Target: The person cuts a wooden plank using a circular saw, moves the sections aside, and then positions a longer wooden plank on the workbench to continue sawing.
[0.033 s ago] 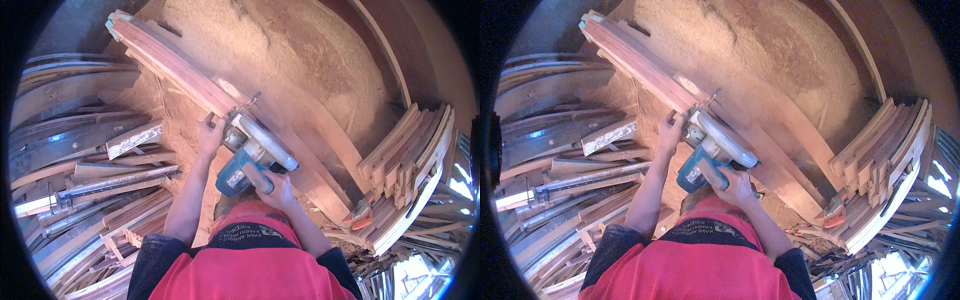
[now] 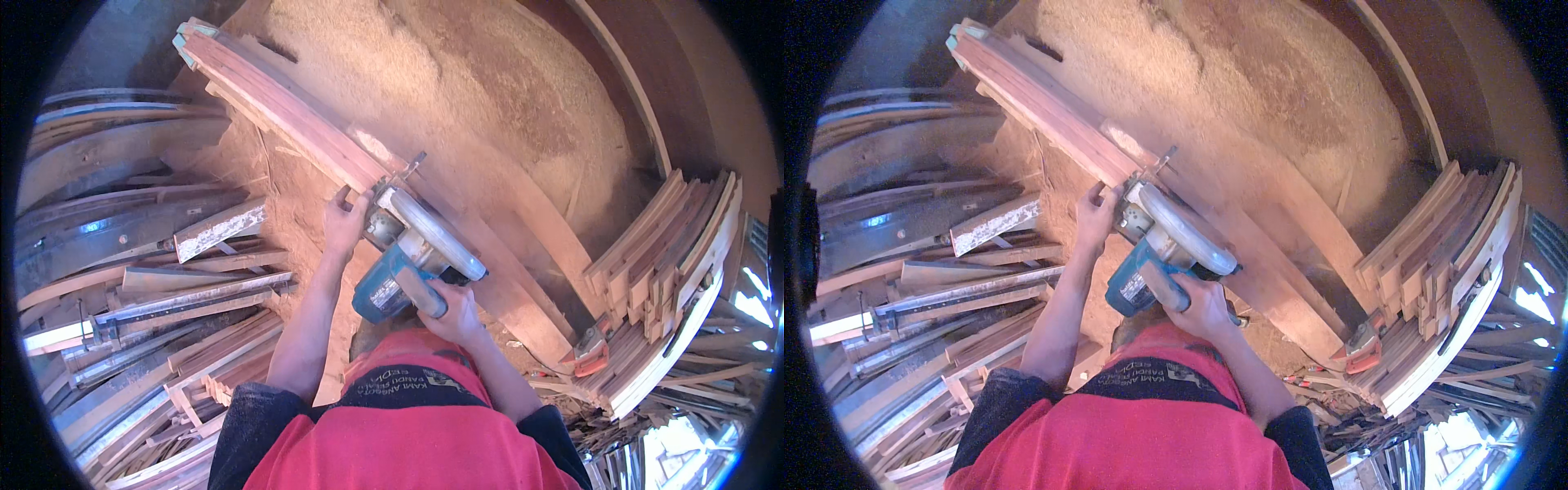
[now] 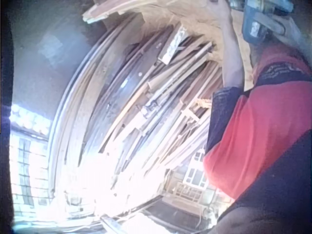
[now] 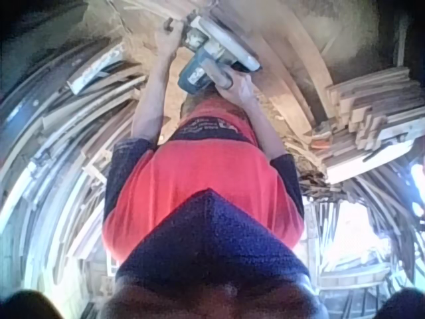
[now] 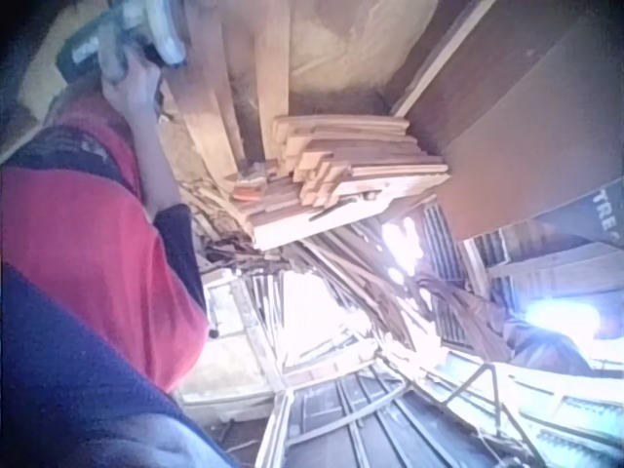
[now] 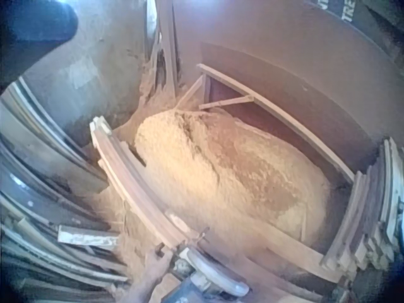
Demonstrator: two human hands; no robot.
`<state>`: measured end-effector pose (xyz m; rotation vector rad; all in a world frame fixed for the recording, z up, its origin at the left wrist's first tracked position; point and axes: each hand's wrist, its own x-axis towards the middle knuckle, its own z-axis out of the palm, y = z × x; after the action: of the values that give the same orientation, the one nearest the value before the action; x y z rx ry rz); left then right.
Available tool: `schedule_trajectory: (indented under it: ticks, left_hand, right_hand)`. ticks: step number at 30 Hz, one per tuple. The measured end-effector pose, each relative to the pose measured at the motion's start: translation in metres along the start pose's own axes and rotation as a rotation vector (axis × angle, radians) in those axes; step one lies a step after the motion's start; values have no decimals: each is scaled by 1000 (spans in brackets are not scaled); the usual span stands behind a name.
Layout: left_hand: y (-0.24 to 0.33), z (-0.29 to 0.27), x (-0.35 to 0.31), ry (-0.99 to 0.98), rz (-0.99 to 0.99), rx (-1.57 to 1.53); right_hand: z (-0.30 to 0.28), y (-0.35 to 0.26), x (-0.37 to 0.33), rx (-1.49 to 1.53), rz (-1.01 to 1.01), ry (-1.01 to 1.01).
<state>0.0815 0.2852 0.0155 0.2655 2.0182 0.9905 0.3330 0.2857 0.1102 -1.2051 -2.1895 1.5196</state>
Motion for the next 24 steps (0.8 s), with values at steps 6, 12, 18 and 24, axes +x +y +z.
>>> schedule_trajectory:
  ticks: [6, 12, 18, 24]
  left_hand:
    - [-10, -7, 14, -3, 18, 28]
    - [-11, -7, 20, 0, 24, -53]
    - [-2, -13, 22, -6, 9, -40]
    - [5, -17, 26, 12, 14, -7]
  right_hand:
    - [4, -3, 5, -22, 35, -5]
    - [5, -9, 12, -3, 52, -25]
    - [9, -9, 17, 9, 21, -11]
    - [12, -14, 24, 14, 19, -21]
